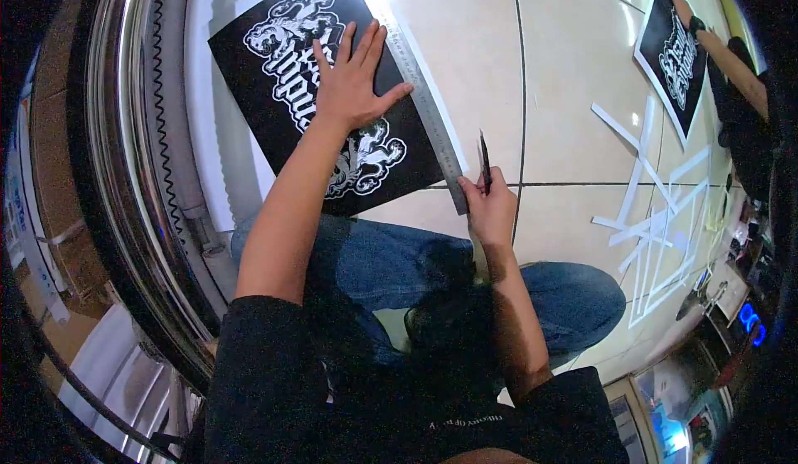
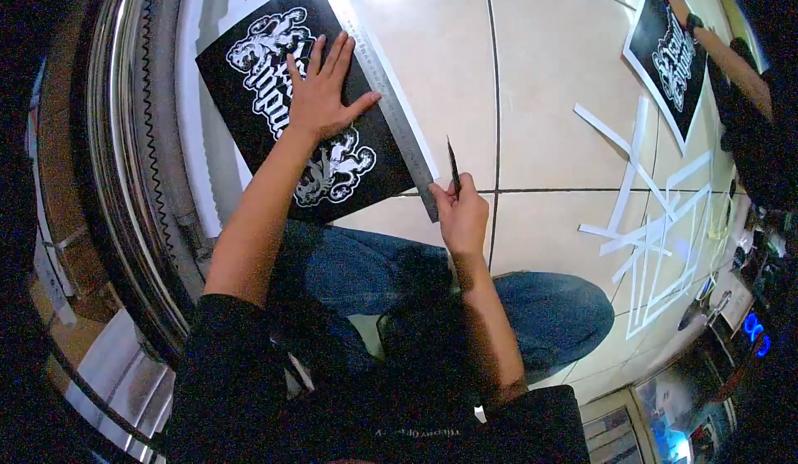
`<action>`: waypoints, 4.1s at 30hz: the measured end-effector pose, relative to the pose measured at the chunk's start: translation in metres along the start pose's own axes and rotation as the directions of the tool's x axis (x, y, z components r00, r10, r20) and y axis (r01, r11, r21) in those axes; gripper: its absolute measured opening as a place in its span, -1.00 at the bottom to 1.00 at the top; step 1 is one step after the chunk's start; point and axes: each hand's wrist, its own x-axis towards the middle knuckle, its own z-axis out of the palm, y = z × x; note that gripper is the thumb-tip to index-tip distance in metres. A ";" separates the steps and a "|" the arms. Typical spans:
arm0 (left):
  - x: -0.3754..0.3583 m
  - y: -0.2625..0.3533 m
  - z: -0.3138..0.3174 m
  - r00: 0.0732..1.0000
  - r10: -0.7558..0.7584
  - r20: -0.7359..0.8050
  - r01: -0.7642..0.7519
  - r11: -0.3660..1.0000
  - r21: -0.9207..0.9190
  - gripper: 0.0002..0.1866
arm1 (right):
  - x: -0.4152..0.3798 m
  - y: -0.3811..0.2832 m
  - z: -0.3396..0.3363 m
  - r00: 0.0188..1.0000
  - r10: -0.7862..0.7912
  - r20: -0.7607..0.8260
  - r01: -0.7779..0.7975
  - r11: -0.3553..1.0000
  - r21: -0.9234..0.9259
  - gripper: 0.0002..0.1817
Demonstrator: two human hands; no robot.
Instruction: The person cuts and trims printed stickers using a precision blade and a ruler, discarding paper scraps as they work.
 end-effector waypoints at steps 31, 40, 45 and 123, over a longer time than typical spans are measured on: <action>0.007 0.006 -0.015 0.980 -0.034 0.195 0.029 0.999 0.026 0.46 | -0.002 0.001 0.002 0.996 -0.076 -0.038 0.078 0.996 0.051 -0.65; 0.021 0.029 -0.044 0.888 -0.099 0.449 0.115 0.993 -0.008 0.80 | 0.001 0.016 0.006 0.994 -0.101 -0.031 0.102 0.994 0.026 -0.65; 0.034 0.044 -0.057 0.794 -0.199 0.575 0.133 0.979 0.155 0.82 | 0.001 0.017 0.005 0.998 -0.061 0.002 0.061 0.996 0.059 -0.66; 0.026 0.034 -0.035 0.893 -0.128 0.431 0.055 0.982 0.179 0.77 | 0.029 -0.028 0.026 0.806 -0.578 0.126 0.555 0.664 -0.502 -0.37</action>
